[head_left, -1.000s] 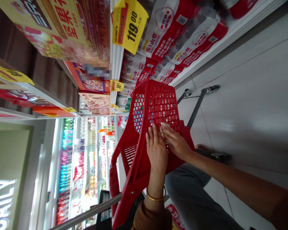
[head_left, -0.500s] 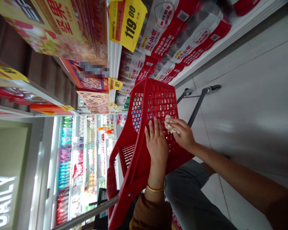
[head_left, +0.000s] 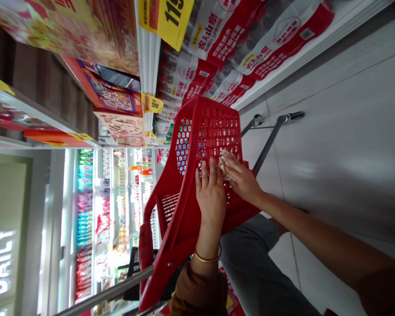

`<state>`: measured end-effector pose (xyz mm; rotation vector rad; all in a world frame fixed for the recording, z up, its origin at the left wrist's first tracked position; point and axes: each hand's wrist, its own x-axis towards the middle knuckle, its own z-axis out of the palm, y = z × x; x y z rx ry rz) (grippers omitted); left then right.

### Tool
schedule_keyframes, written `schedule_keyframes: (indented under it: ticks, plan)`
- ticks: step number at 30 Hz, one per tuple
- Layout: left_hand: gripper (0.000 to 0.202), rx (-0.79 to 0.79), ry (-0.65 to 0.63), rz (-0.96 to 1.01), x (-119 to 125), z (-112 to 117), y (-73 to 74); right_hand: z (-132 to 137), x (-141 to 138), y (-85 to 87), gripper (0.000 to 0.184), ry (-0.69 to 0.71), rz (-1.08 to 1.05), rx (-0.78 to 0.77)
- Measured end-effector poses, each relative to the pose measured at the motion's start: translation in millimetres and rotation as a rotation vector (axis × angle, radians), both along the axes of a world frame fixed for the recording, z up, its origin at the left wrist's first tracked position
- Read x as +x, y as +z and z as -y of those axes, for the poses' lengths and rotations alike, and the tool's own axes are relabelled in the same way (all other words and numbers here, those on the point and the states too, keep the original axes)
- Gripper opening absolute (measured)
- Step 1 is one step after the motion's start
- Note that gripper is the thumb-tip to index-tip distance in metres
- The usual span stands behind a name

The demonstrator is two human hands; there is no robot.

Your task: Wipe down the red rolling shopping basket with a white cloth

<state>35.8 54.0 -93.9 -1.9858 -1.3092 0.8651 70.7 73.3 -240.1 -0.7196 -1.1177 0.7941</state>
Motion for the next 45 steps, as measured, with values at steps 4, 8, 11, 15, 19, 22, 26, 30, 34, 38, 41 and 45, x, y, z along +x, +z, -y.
schedule_keyframes:
  ticks: [4,8,11,15,19,22,26,30,34,38,41,45]
  plan:
    - [0.048,-0.004,0.005,0.029,-0.4,-0.3,-0.1,12.3,-5.6,-1.9,0.058,0.012,-0.003,-0.010]
    - [0.048,-0.013,-0.008,0.030,-2.5,-0.5,0.6,26.2,-8.2,-9.9,0.051,0.034,0.009,0.022]
    - [0.046,-0.012,-0.010,0.027,-2.6,-0.5,1.6,34.1,-8.9,-19.7,0.044,0.008,0.007,0.068]
    - [0.046,-0.011,-0.011,0.052,0.6,-2.4,3.6,29.6,-4.9,-28.8,0.033,-0.136,-0.062,0.068]
    - [0.050,-0.005,-0.028,0.097,6.3,-8.6,2.2,0.9,8.7,-24.7,0.032,-0.285,-0.114,-0.079]
    - [0.054,0.005,-0.022,0.113,11.0,-14.8,-2.7,-29.4,20.3,-18.1,0.043,-0.252,-0.103,-0.189]
    - [0.053,0.038,0.013,0.105,14.3,-19.1,-8.8,-54.9,25.6,-16.4,0.059,-0.101,-0.020,-0.077]
    - [0.055,0.030,0.031,0.087,12.0,-17.8,-10.1,-45.6,17.9,-18.8,0.068,-0.019,0.035,-0.014]
    - [0.055,0.013,0.036,0.071,7.7,-16.3,-9.2,-19.7,4.7,-19.0,0.070,0.010,0.025,0.000]
    - [0.050,0.006,0.023,0.045,5.4,-15.9,-8.8,-1.7,-4.2,-20.7,0.069,0.021,0.044,0.012]
    - [0.048,0.001,0.018,0.028,5.2,-15.8,-8.4,6.7,-6.5,-23.6,0.064,0.023,0.044,0.038]
    - [0.046,-0.005,0.026,0.017,6.3,-16.2,-7.2,21.6,-8.8,-30.1,0.052,0.040,0.046,0.059]
